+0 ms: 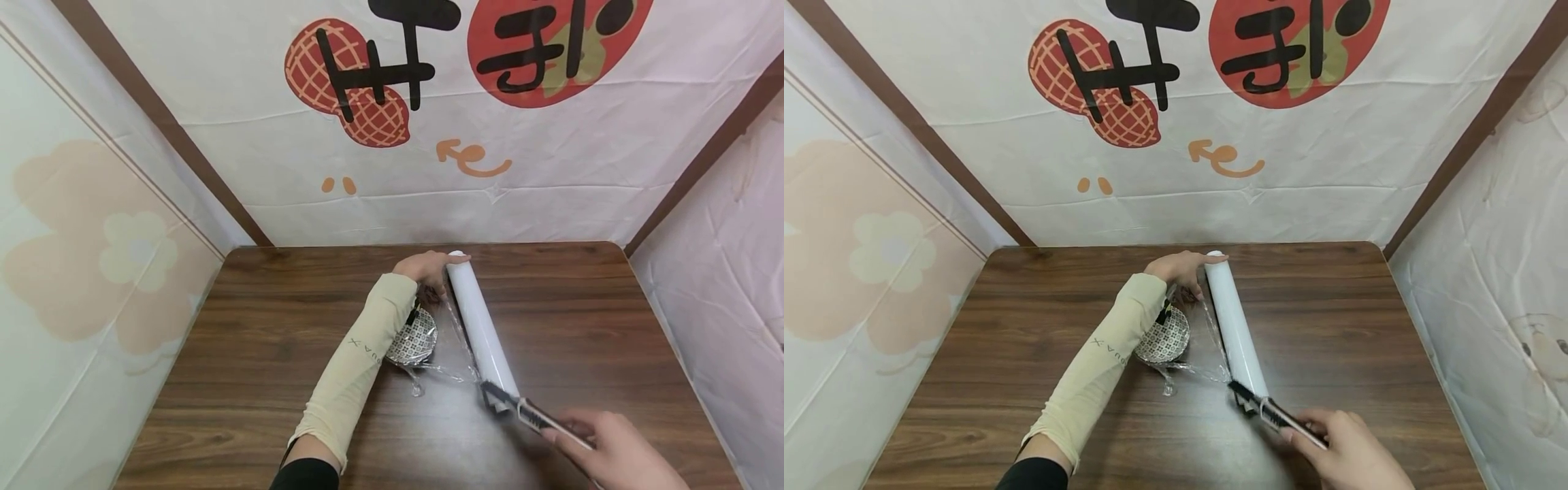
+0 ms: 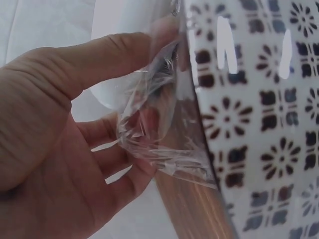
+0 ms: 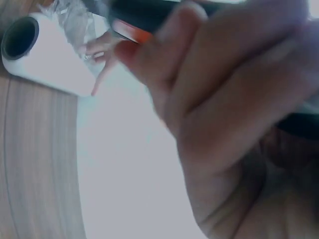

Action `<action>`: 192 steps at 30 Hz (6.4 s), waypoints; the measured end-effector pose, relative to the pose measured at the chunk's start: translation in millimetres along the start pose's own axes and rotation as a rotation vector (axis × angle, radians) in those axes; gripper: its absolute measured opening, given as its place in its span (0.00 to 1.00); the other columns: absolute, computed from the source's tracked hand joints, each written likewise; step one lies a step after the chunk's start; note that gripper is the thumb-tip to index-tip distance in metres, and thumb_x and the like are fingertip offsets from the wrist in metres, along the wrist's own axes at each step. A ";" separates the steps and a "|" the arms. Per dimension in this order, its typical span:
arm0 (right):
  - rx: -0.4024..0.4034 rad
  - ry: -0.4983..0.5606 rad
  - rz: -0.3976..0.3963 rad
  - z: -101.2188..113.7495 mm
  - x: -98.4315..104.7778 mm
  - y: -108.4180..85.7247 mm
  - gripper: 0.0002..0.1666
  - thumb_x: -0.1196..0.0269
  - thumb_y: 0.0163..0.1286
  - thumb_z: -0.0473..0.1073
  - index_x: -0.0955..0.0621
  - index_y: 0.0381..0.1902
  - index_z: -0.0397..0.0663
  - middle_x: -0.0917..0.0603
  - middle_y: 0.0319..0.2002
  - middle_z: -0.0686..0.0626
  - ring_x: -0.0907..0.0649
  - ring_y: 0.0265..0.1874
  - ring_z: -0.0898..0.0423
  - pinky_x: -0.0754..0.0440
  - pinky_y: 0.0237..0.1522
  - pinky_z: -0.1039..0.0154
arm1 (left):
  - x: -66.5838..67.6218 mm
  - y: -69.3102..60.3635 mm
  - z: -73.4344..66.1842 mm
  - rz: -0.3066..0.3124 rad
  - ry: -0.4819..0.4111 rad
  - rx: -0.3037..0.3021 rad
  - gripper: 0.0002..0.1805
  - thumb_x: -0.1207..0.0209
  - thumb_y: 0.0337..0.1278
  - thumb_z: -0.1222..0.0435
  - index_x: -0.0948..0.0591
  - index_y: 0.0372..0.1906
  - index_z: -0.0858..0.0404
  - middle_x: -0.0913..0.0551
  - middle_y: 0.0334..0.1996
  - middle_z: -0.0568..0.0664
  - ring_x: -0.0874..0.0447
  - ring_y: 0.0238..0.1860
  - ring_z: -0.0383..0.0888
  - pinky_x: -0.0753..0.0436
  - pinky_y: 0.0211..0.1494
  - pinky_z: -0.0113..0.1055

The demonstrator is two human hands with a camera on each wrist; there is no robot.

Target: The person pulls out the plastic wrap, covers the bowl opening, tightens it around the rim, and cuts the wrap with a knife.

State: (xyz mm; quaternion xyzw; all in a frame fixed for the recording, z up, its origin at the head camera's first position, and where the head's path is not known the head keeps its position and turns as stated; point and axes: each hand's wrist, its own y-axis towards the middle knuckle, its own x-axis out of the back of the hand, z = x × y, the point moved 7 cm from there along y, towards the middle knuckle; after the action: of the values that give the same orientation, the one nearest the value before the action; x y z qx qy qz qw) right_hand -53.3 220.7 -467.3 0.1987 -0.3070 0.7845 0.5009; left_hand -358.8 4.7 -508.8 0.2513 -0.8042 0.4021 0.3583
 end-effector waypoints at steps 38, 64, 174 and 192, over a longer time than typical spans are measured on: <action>-0.147 0.288 -0.533 -74.7 59.6 74.3 0.25 0.42 0.82 0.53 0.19 0.56 0.33 0.13 0.24 0.50 0.19 0.16 0.58 0.17 0.20 0.62 | 19.8 -27.3 30.1 -0.153 -0.105 -0.079 0.44 0.41 0.75 0.46 0.42 0.84 0.60 0.36 0.82 0.56 0.31 0.79 0.54 0.31 0.82 0.49; -0.196 0.317 -0.438 -132.2 81.5 118.9 0.29 0.55 0.86 0.41 0.35 0.72 0.20 0.12 0.33 0.48 0.15 0.25 0.66 0.12 0.30 0.65 | -59.3 -148.6 106.3 -0.369 -0.495 -0.008 0.19 0.42 0.78 0.52 0.16 0.61 0.57 0.11 0.47 0.50 0.16 0.42 0.43 0.17 0.46 0.35; 0.381 -0.102 -0.242 50.6 -33.8 161.2 0.52 0.23 0.61 0.59 0.29 0.74 0.38 0.23 0.71 0.36 0.24 0.72 0.35 0.28 0.73 0.35 | -94.8 -174.3 53.7 -0.626 -0.272 -0.081 0.52 0.25 0.52 0.41 0.31 0.79 0.58 0.33 0.81 0.51 0.44 0.85 0.52 0.40 0.85 0.57; 0.406 -0.217 -0.152 44.2 -64.8 190.2 0.65 0.18 0.47 0.69 0.29 0.75 0.41 0.19 0.68 0.39 0.22 0.71 0.40 0.48 0.78 0.24 | -92.5 -144.8 64.4 -0.426 -0.119 -0.150 0.64 0.20 0.26 0.34 0.28 0.77 0.53 0.22 0.73 0.47 0.28 0.76 0.48 0.47 0.88 0.55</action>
State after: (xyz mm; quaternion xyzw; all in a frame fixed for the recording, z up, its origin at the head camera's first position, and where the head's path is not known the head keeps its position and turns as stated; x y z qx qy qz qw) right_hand -198.7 88.7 -528.8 0.4011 -0.1793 0.7641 0.4725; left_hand -225.5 -117.5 -540.2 0.4114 -0.7804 0.2410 0.4046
